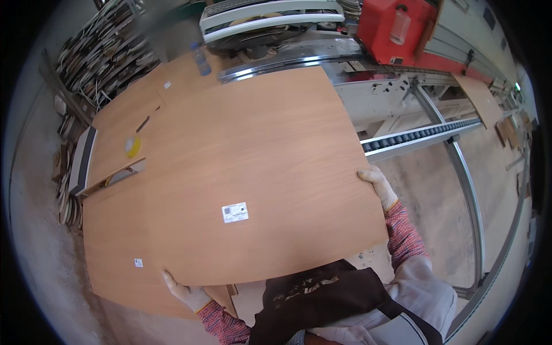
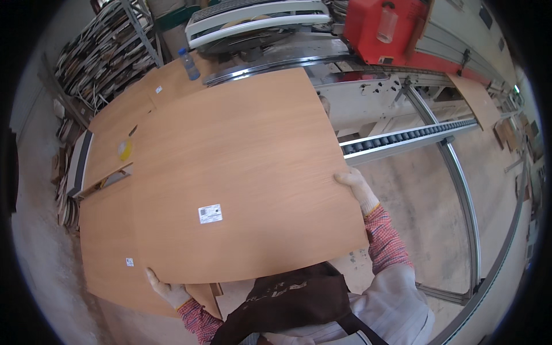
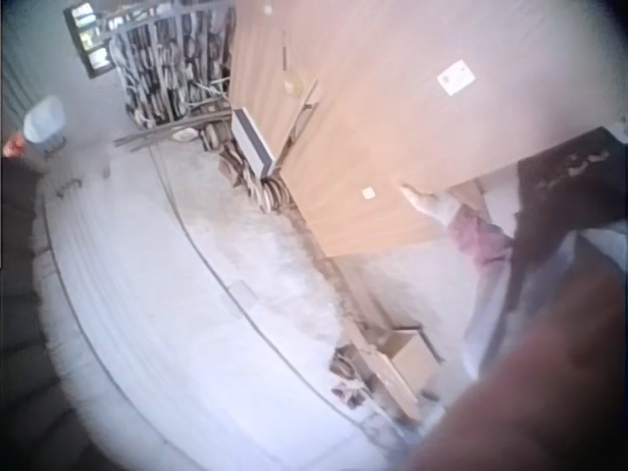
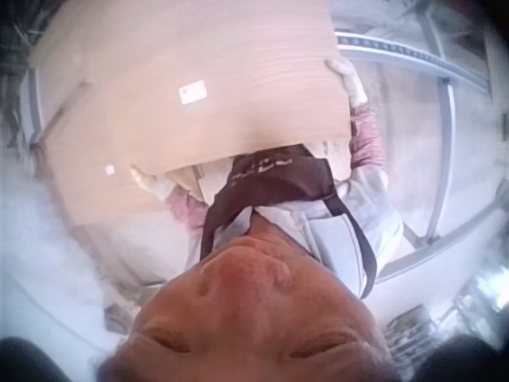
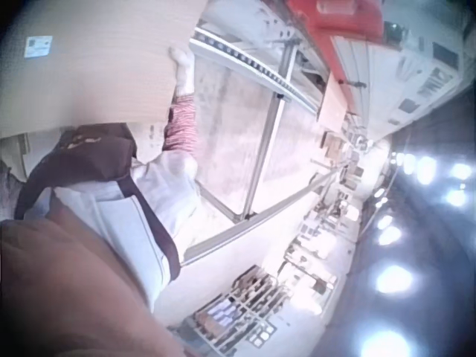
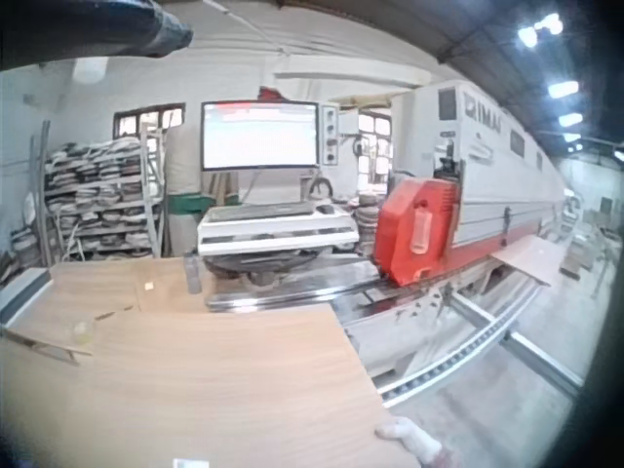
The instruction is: The person repeatedly picks up large rectangular wooden panels from a stack and feeds them one at a time into a red industrial machine. They wear gloves and handle each panel with both hands, placing it onto the machine's roller conveyor before retrieving the next panel.
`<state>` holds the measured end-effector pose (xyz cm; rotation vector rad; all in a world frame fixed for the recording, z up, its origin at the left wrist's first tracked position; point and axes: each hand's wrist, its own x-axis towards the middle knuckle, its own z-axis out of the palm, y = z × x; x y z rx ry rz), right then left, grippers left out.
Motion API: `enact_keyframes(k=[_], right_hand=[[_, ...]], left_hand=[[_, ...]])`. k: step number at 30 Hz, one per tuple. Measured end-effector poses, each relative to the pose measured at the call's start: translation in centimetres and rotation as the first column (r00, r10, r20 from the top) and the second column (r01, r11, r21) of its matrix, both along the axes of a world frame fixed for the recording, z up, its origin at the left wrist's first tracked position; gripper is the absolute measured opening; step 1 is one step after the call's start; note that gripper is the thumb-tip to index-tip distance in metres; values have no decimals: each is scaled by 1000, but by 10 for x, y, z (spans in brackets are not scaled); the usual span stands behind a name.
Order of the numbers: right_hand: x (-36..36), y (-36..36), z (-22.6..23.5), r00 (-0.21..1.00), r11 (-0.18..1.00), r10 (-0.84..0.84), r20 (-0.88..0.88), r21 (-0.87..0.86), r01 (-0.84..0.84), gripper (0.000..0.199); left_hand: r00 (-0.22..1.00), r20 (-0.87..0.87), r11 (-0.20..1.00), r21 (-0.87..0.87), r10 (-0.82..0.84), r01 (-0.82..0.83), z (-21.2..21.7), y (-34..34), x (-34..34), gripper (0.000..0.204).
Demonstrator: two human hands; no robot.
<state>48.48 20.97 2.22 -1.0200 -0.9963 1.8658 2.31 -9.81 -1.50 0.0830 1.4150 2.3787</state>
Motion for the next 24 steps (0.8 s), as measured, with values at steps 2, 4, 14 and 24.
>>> enact_keyframes(k=[2, 4, 14, 24], right_hand=[[26, 12, -12, 999, 1000, -30, -36, -5, 30, 68], [47, 19, -13, 998, 998, -54, -23, -11, 54, 67], [100, 45, 39, 88, 882, -409, 908, 418, -216, 49], [-52, -67, -24, 445, 346, -760, 473, 875, -338, 25]], left_hand=[[979, 194, 984, 174, -69, 35, 14, 39, 22, 50], [981, 167, 986, 152, -98, 72, 13, 60, 37, 51], [980, 149, 985, -88, -135, 149, -2, 108, 136, 55], [658, 513, 818, 175, -551, 548, 20, 140, 184, 61]])
